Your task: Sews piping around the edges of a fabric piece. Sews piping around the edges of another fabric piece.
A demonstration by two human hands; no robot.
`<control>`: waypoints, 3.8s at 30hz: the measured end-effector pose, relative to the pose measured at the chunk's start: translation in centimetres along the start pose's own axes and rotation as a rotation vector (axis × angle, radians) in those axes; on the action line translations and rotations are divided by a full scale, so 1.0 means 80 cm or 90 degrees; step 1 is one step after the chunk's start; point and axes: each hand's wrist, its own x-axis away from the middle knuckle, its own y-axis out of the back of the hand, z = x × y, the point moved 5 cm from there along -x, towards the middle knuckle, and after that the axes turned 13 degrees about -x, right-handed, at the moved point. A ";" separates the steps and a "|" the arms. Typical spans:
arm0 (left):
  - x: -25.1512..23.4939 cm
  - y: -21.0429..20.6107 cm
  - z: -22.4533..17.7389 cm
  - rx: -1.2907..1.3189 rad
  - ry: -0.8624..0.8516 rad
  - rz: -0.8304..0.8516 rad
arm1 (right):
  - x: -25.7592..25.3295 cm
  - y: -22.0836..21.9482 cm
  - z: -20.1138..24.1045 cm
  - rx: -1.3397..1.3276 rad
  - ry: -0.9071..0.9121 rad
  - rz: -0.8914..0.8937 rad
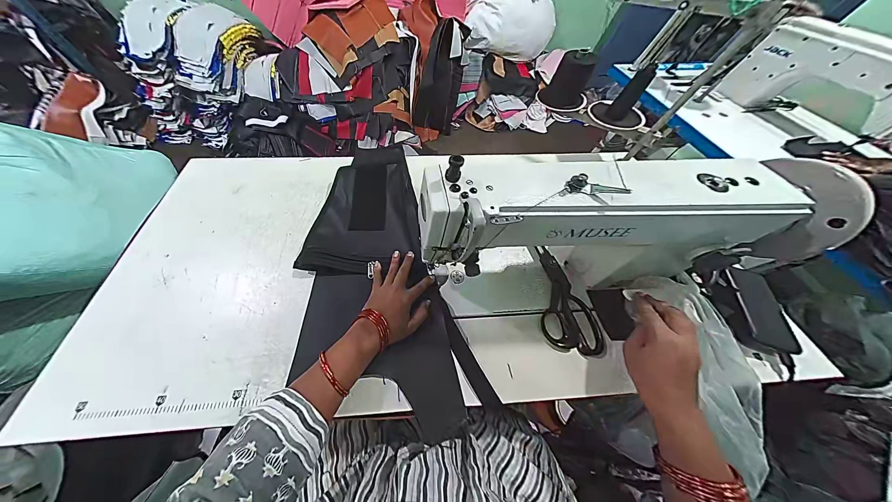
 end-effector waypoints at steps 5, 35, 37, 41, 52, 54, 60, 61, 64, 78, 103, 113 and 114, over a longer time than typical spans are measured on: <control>0.000 0.000 0.001 0.000 0.003 -0.002 | 0.005 -0.010 -0.008 0.029 0.062 0.020; 0.008 -0.003 -0.003 0.007 -0.012 0.020 | 0.029 -0.040 -0.041 0.042 0.074 -0.129; 0.004 0.000 -0.003 0.003 -0.007 0.025 | 0.028 -0.040 -0.038 0.040 0.078 -0.129; 0.000 0.002 -0.002 -0.009 -0.006 0.039 | 0.024 -0.027 -0.017 0.005 0.082 -0.114; 0.032 -0.009 -0.030 0.026 0.062 -0.006 | 0.051 -0.158 0.215 -0.339 -0.076 0.399; 0.060 -0.013 -0.056 0.072 0.084 -0.003 | 0.050 -0.159 0.225 -0.322 -0.113 0.417; 0.088 -0.032 -0.088 0.071 0.148 -0.035 | 0.057 -0.149 0.217 -0.353 -0.178 0.441; 0.086 -0.031 -0.089 0.070 0.157 -0.058 | 0.060 -0.147 0.215 -0.357 -0.181 0.445; 0.084 -0.025 -0.087 0.091 0.173 -0.088 | 0.068 -0.143 0.213 -0.359 -0.186 0.454; 0.087 -0.009 -0.084 0.113 0.148 0.047 | 0.075 -0.141 0.213 -0.446 -0.217 0.499; 0.067 -0.016 -0.051 0.085 -0.141 -0.241 | 0.098 -0.129 0.258 -0.078 -0.047 0.634; 0.043 -0.011 -0.037 0.096 -0.138 -0.185 | 0.084 -0.150 0.256 -0.077 -0.035 0.569; 0.038 -0.009 -0.035 0.097 -0.138 -0.167 | 0.079 -0.153 0.257 -0.072 -0.040 0.574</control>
